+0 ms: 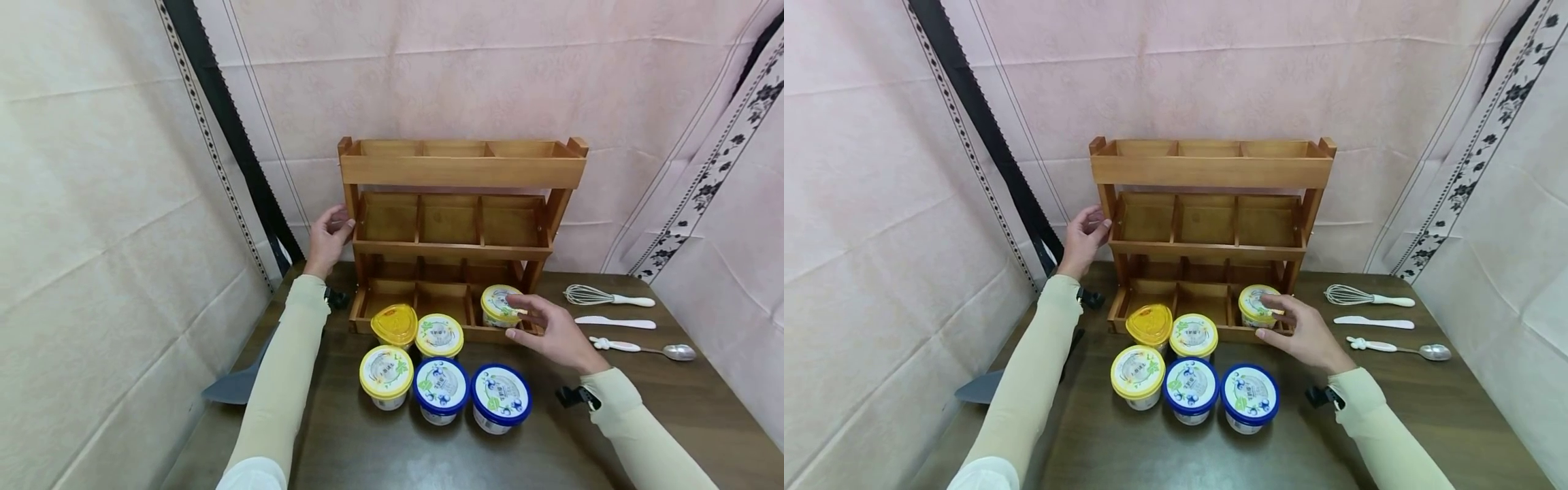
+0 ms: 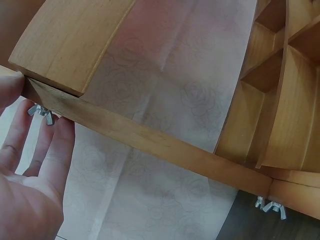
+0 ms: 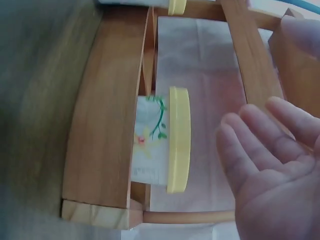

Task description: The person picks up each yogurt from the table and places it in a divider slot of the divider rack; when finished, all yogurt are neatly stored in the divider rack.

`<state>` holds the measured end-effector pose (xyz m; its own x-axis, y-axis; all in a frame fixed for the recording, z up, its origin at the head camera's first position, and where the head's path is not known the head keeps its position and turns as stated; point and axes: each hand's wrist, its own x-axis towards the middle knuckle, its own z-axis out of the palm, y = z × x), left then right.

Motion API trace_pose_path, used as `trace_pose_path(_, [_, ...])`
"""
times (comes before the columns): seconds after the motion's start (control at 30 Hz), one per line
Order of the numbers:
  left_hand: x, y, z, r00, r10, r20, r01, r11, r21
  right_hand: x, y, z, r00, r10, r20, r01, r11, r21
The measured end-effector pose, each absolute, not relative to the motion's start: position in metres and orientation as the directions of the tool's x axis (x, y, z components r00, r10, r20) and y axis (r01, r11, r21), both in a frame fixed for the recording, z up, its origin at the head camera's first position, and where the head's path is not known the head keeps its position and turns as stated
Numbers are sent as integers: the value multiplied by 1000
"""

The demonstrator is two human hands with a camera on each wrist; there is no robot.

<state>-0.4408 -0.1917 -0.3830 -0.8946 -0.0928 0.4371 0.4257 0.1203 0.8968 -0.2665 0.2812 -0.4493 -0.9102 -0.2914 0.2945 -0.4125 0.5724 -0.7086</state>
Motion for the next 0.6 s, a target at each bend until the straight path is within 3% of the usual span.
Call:
trace_pose_path(0.43, [-440, -191, -383, -896, -93, 435, 427, 95, 899, -229, 285, -467, -818, -501, 283, -512, 410, -755])
trace_pose_path(0.6, [-439, -193, -381, -899, -84, 431, 423, 98, 901, -215, 287, -475, -803, -551, 228, -482, 373, -793])
